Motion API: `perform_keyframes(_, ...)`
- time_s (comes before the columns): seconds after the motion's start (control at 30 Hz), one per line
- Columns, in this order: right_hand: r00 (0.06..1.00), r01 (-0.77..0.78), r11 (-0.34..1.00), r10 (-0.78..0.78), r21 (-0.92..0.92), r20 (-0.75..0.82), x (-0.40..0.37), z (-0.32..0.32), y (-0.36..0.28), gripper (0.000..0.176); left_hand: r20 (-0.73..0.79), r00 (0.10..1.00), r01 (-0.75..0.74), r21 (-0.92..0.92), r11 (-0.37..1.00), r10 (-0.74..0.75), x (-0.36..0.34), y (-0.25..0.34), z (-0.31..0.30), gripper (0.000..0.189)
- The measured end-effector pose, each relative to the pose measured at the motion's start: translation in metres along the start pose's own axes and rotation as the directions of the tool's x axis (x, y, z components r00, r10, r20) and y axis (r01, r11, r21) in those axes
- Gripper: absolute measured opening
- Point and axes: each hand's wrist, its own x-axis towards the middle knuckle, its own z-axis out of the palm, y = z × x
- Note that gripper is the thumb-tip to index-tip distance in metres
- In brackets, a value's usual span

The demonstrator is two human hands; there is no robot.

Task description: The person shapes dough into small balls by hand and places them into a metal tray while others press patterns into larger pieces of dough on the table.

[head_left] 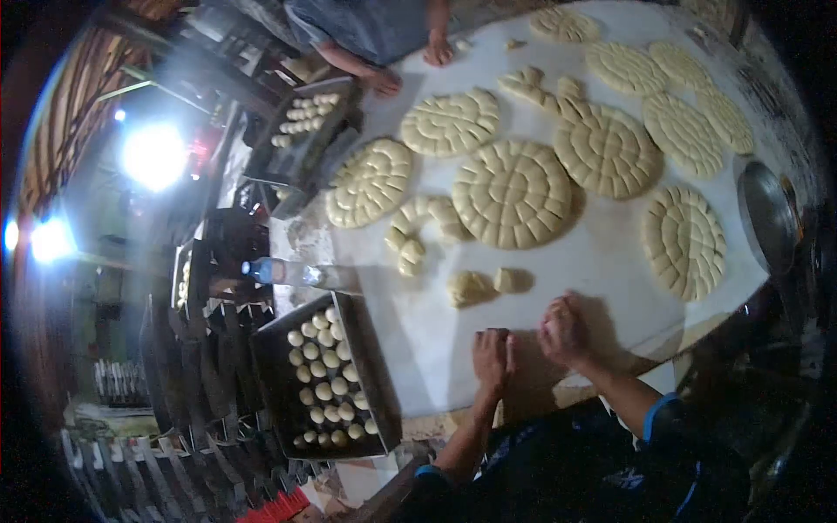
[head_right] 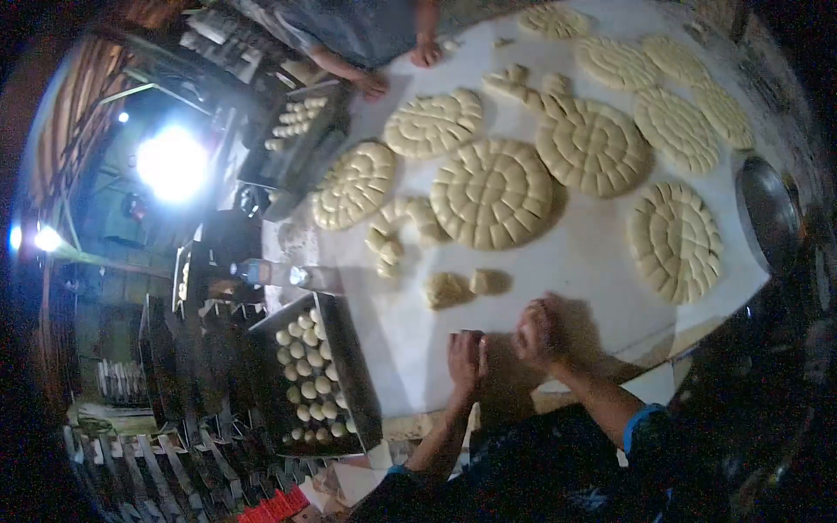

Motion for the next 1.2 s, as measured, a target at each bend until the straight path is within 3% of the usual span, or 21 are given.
perform_keyframes(0.03, 0.990, 0.040, 0.999, -0.043, 0.028, 0.132, -0.013, -0.012, -0.012, 0.030, 0.044, 0.997, -0.066, 0.074, 0.995, 0.063, -0.016, 0.020, 0.001, 0.017)
perform_keyframes(0.1, 0.929, 0.030, 0.988, -0.083, 0.149, 0.362, -0.036, -0.046, -0.015, 0.030, 0.134, 0.990, 0.078, -0.284, 0.956, -0.041, -0.066, -0.003, 0.015, 0.017)
perform_keyframes(0.13, 0.882, -0.032, 0.972, -0.082, 0.233, 0.465, -0.044, -0.064, 0.001, 0.031, 0.267, 0.963, 0.110, -0.265, 0.958, -0.037, -0.086, -0.028, 0.008, 0.016)
perform_keyframes(0.2, 0.791, 0.322, 0.944, -0.222, -0.078, 0.570, -0.064, -0.065, 0.044, 0.031, 0.422, 0.906, -0.022, -0.021, 1.000, 0.029, -0.077, -0.073, -0.025, 0.016)
perform_keyframes(0.3, 0.973, 0.068, 0.997, -0.076, 0.045, 0.216, 0.017, -0.070, 0.070, 0.020, 0.169, 0.985, -0.050, 0.131, 0.990, 0.027, -0.004, -0.093, -0.026, 0.017)
perform_keyframes(0.33, 0.986, 0.062, 0.998, -0.065, 0.024, 0.153, 0.036, -0.053, 0.068, 0.018, 0.152, 0.980, -0.174, 0.348, 0.921, 0.127, 0.034, -0.061, -0.029, 0.018)
perform_keyframes(0.4, 0.999, -0.041, 0.993, 0.039, 0.108, 0.023, 0.062, -0.025, 0.040, 0.015, 0.118, 0.990, -0.102, 0.196, 0.975, 0.080, 0.045, -0.041, 0.003, 0.021)
perform_keyframes(0.5, 0.992, 0.025, 0.989, -0.043, 0.146, 0.119, 0.031, -0.017, -0.009, 0.017, 0.171, 0.983, -0.104, 0.182, 0.978, 0.073, -0.015, -0.030, 0.018, 0.025)
perform_keyframes(0.53, 0.967, 0.051, 0.980, -0.097, 0.193, 0.236, 0.014, -0.028, -0.006, 0.018, 0.293, 0.950, -0.180, 0.218, 0.959, 0.111, -0.036, -0.031, 0.006, 0.026)
perform_keyframes(0.57, 0.925, 0.063, 0.967, -0.149, 0.245, 0.348, -0.003, -0.039, -0.003, 0.020, 0.323, 0.946, 0.026, -0.029, 0.999, -0.015, -0.065, -0.057, -0.006, 0.025)
perform_keyframes(0.6, 0.947, 0.069, 0.979, -0.124, 0.190, 0.296, -0.017, -0.044, 0.021, 0.020, 0.385, 0.914, 0.242, -0.264, 0.934, -0.128, -0.096, -0.100, -0.022, 0.025)
perform_keyframes(0.67, 0.978, 0.052, 0.994, -0.070, 0.092, 0.194, -0.036, -0.032, 0.069, 0.020, 0.424, 0.905, -0.036, 0.143, 0.989, -0.028, -0.056, -0.106, -0.075, 0.025)
perform_keyframes(0.73, 0.998, -0.024, 0.999, 0.026, -0.045, 0.049, 0.025, -0.039, 0.084, 0.024, 0.265, 0.951, -0.252, 0.367, 0.896, 0.159, 0.007, -0.116, -0.090, 0.026)
perform_keyframes(0.77, 0.997, -0.072, 0.994, 0.072, -0.085, -0.008, 0.052, -0.031, 0.080, 0.021, 0.115, 0.989, -0.128, 0.340, 0.932, 0.094, 0.033, -0.110, -0.083, 0.024)
perform_keyframes(0.8, 0.992, -0.118, 0.985, 0.111, -0.125, -0.066, 0.072, -0.018, 0.070, 0.019, 0.048, 0.983, -0.181, 0.310, 0.933, 0.175, 0.056, -0.102, -0.075, 0.019)
perform_keyframes(0.87, 0.963, -0.248, 0.962, 0.233, -0.110, -0.133, 0.090, 0.008, 0.034, 0.016, 0.018, 0.997, -0.075, 0.215, 0.974, 0.072, 0.079, -0.086, -0.044, 0.015)
perform_keyframes(0.93, 0.941, -0.294, 0.950, 0.270, -0.104, -0.203, 0.090, 0.029, 0.002, 0.008, 0.038, 0.995, 0.092, -0.112, 0.989, -0.088, 0.059, -0.064, -0.034, 0.020)
perform_keyframes(1.0, 0.968, -0.238, 0.965, 0.226, -0.112, -0.109, 0.077, 0.025, -0.023, 0.007, 0.134, 0.990, -0.038, -0.054, 0.998, 0.045, 0.017, -0.058, -0.037, 0.025)
perform_keyframes(1.1, 0.778, -0.620, 0.743, 0.624, 0.252, 0.072, 0.070, 0.025, -0.050, 0.014, 0.249, 0.966, -0.067, -0.006, 0.998, 0.067, -0.032, -0.050, -0.069, 0.025)
perform_keyframes(1.13, 0.837, -0.536, 0.802, 0.546, 0.265, 0.039, 0.074, 0.030, -0.059, 0.015, 0.296, 0.955, -0.044, 0.041, 0.998, 0.030, -0.037, -0.048, -0.086, 0.023)
perform_keyframes(1.2, 0.928, -0.349, 0.892, 0.372, 0.289, -0.028, 0.088, 0.036, -0.084, 0.018, 0.426, 0.899, 0.208, -0.218, 0.954, -0.098, -0.034, -0.061, -0.118, 0.020)
